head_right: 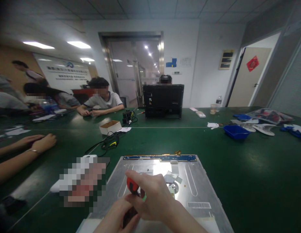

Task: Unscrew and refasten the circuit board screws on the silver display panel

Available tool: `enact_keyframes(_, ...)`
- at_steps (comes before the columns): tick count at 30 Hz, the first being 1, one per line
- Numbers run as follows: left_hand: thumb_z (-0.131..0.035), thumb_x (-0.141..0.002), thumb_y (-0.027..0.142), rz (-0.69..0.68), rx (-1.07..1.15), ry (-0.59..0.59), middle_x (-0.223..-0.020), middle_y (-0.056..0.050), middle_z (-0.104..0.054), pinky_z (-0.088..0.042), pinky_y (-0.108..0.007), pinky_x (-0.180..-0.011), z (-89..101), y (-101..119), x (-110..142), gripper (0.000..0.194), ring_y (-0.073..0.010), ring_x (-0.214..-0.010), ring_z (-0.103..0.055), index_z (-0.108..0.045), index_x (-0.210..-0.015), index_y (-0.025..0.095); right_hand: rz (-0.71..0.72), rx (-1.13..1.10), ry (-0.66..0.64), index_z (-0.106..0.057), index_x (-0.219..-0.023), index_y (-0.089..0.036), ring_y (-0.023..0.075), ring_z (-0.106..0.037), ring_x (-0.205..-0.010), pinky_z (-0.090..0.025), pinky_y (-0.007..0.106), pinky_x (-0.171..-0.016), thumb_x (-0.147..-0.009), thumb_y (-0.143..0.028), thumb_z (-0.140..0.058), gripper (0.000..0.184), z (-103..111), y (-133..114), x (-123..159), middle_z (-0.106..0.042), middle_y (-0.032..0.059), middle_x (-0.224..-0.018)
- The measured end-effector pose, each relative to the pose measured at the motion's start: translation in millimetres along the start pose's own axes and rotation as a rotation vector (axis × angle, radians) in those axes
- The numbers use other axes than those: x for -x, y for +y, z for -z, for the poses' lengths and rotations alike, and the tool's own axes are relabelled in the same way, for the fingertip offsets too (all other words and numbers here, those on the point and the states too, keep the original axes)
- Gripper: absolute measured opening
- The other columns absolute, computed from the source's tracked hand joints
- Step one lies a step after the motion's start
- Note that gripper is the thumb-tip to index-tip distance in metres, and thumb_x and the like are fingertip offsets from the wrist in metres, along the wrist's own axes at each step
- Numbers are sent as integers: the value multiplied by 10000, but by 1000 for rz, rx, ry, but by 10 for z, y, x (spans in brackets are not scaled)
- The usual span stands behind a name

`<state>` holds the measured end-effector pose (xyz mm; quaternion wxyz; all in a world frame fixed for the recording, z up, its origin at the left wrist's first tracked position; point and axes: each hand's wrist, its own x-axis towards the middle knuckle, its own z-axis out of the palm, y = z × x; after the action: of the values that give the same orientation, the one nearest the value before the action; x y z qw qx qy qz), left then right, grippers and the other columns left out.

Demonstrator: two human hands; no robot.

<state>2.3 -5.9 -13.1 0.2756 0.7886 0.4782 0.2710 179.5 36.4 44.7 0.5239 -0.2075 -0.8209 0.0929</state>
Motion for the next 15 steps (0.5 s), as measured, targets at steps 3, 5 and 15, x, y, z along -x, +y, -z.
enact_keyframes(3,-544,-793,114,-46,1,1,-922,-71,-673,-457,-289,-719,25,27,-35,161,-214,-808,-606,-634,-911,176,-9,-32,-35,-419,-1436,-207,131,-634,-540,-513,249,-536,-895,-198,-527,551,19,0,14,-731,7,-822)
enact_keyframes(5,-556,-788,122,-70,19,-9,-949,-75,-678,-469,-288,-734,52,67,-50,184,-219,-825,-609,-637,-942,184,-23,-30,-48,-390,-1463,-192,135,-631,-531,-502,246,-512,-877,-180,-510,598,25,-11,25,-720,7,-791)
enact_keyframes(15,-582,-844,221,-76,35,1,-937,-95,-690,-504,-279,-746,89,139,-61,142,-219,-816,-606,-671,-949,189,-4,66,0,-352,-1484,-188,145,-611,-481,-466,254,-469,-886,-191,-471,610,-5,-20,47,-673,-17,-690)
